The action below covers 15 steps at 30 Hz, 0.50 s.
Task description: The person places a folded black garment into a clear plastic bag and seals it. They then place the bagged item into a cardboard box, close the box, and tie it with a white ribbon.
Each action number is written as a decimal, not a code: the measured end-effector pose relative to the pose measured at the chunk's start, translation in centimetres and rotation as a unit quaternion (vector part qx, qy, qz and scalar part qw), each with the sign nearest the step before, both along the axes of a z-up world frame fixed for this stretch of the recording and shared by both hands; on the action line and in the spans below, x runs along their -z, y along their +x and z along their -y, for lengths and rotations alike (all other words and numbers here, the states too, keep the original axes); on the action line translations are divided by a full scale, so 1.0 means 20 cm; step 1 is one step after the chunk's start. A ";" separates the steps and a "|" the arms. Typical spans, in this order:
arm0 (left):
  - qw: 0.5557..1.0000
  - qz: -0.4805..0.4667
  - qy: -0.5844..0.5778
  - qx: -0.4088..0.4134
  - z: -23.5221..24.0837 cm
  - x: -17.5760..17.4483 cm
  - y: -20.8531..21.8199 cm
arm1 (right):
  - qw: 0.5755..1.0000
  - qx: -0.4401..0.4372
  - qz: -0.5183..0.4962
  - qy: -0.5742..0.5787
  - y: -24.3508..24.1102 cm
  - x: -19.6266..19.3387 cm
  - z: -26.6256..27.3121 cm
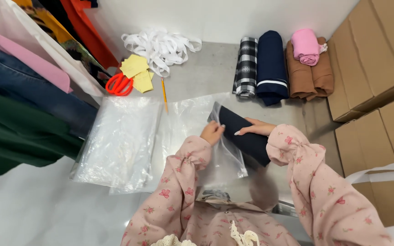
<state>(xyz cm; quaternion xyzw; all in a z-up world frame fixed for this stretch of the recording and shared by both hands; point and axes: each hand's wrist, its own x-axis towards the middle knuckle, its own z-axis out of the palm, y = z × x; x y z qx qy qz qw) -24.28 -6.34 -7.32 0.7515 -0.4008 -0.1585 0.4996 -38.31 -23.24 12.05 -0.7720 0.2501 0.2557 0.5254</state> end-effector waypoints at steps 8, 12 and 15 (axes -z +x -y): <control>0.995 0.039 0.079 0.041 -0.12 -0.46 -0.23 | 0.995 0.080 0.062 -0.009 0.09 0.13 -0.43; 0.984 0.060 0.142 0.092 -0.27 -0.72 -0.34 | 0.966 0.217 0.114 0.085 0.02 0.26 -0.63; 0.983 0.057 0.058 0.165 -0.34 -0.69 -0.42 | 0.925 0.316 0.151 0.149 0.01 0.36 -0.75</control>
